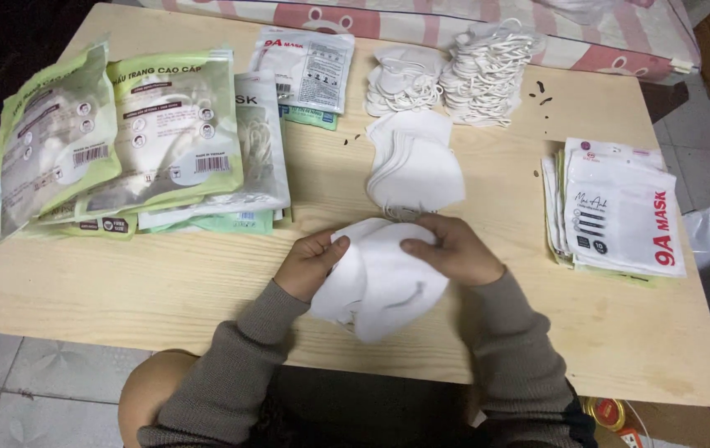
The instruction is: Sorting and inspecting face masks on a table for quality control
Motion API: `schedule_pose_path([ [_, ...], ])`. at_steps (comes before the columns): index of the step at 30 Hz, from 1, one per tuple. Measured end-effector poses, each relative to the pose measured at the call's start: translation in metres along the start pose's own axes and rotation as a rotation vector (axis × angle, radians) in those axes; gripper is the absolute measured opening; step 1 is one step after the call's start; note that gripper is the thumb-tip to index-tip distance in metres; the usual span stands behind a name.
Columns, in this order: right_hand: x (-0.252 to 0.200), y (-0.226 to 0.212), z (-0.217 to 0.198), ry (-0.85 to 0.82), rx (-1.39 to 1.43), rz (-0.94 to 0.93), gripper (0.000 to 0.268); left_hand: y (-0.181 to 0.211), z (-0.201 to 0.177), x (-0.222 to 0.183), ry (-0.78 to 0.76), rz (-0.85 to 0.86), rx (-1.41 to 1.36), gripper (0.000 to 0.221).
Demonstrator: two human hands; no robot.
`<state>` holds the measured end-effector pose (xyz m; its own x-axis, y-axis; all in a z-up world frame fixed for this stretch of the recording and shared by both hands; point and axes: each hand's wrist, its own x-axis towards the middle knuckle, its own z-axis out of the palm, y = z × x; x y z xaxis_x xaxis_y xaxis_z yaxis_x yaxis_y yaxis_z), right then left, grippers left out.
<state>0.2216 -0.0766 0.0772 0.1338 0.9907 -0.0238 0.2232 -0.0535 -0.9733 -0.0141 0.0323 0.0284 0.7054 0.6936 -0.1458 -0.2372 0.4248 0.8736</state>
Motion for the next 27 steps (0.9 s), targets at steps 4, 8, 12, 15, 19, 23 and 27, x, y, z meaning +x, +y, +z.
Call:
schedule_pose_path([
  [4, 0.0, 0.013, 0.014, 0.066, -0.039, 0.047, 0.032, -0.002, 0.006, -0.004, 0.008, 0.026, -0.013, 0.019],
  [8, 0.003, 0.008, 0.022, 0.121, -0.11, 0.109, 0.028, -0.009, 0.005, -0.001, 0.018, 0.042, -0.029, 0.018],
  [12, 0.005, 0.008, 0.027, 0.171, -0.075, 0.152, 0.027, 0.001, 0.015, -0.006, 0.044, 0.064, -0.056, 0.019],
  [15, 0.003, 0.0, 0.029, 0.209, -0.054, 0.17, 0.028, -0.001, 0.013, -0.005, 0.051, 0.099, -0.053, 0.019],
  [19, 0.004, 0.001, 0.033, 0.229, -0.048, 0.163, 0.028, -0.007, 0.01, -0.005, 0.049, 0.109, -0.034, 0.023],
  [23, 0.005, 0.026, 0.032, 0.272, -0.18, 0.18, 0.031, -0.004, 0.011, -0.008, 0.023, 0.126, 0.042, 0.021],
  [27, 0.0, 0.002, 0.044, 0.384, -0.336, -0.065, 0.051, -0.01, 0.002, -0.003, 0.008, 0.137, 0.064, 0.022],
])
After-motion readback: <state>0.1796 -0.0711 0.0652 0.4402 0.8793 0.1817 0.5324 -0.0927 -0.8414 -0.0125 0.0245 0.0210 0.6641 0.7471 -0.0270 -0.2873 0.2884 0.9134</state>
